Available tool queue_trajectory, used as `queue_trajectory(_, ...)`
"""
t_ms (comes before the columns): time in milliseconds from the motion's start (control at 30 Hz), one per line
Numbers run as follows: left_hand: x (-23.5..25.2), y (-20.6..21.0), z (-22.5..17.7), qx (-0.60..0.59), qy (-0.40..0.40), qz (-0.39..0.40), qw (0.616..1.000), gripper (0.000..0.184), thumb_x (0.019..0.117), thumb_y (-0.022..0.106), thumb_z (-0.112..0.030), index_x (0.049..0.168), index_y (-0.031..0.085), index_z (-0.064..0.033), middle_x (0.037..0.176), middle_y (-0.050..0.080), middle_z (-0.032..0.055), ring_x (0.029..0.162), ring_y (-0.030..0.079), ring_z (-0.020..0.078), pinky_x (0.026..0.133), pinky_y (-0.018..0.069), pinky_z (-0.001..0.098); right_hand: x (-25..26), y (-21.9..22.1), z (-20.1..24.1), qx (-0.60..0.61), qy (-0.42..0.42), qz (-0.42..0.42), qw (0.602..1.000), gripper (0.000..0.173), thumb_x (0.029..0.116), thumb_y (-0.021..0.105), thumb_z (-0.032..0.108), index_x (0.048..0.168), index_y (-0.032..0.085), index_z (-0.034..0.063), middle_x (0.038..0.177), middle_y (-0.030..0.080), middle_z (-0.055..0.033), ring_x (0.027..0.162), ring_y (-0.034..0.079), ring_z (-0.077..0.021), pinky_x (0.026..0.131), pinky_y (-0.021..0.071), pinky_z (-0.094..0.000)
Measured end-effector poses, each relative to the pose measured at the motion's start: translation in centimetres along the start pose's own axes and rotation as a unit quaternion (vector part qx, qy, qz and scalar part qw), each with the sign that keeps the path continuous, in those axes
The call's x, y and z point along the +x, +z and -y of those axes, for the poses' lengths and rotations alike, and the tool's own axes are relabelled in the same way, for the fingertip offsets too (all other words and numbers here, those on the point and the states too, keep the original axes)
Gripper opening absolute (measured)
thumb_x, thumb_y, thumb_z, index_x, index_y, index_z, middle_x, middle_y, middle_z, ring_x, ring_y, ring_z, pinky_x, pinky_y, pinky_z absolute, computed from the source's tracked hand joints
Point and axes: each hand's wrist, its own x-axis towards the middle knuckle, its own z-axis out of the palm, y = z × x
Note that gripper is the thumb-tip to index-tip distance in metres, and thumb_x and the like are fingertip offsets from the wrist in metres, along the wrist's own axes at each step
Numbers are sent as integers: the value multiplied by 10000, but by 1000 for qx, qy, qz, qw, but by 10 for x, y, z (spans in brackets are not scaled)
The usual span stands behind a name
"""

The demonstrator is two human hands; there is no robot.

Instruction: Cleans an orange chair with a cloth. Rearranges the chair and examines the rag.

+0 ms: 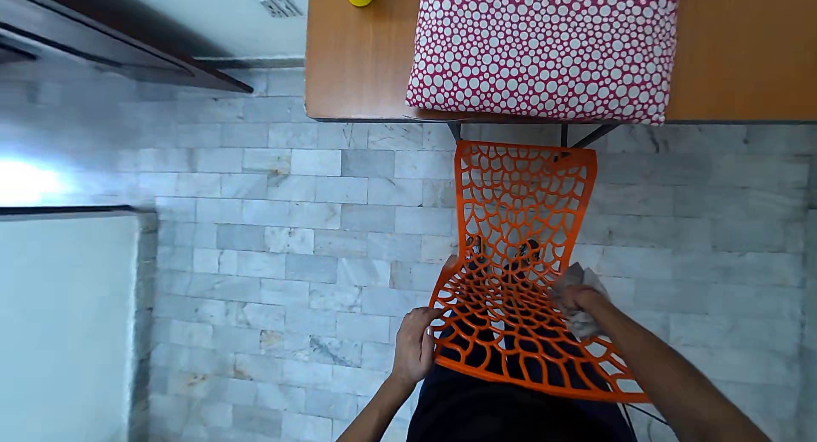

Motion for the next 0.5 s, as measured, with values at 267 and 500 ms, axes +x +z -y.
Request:
queue_trajectory(267,2,4,0,18,-1,-40,999,695,1043,217,-439,1297,636,53,1291,640,281,1203,617,415,1029,453,542,-77,-14,164,223,-325,-54,917,516,1142,335,284,1407,498,-128,1451,504,-339,1370,486,-417,1150,335,-542)
queue_trajectory(500,2,6,0,19,-7,-42,999,710,1036,226,-454,1350,591,68,1358,595,292,1249,587,427,1039,442,554,-66,15,111,152,-272,-70,948,476,1112,448,262,1427,515,-88,1447,523,-336,1381,494,-452,1154,348,-591)
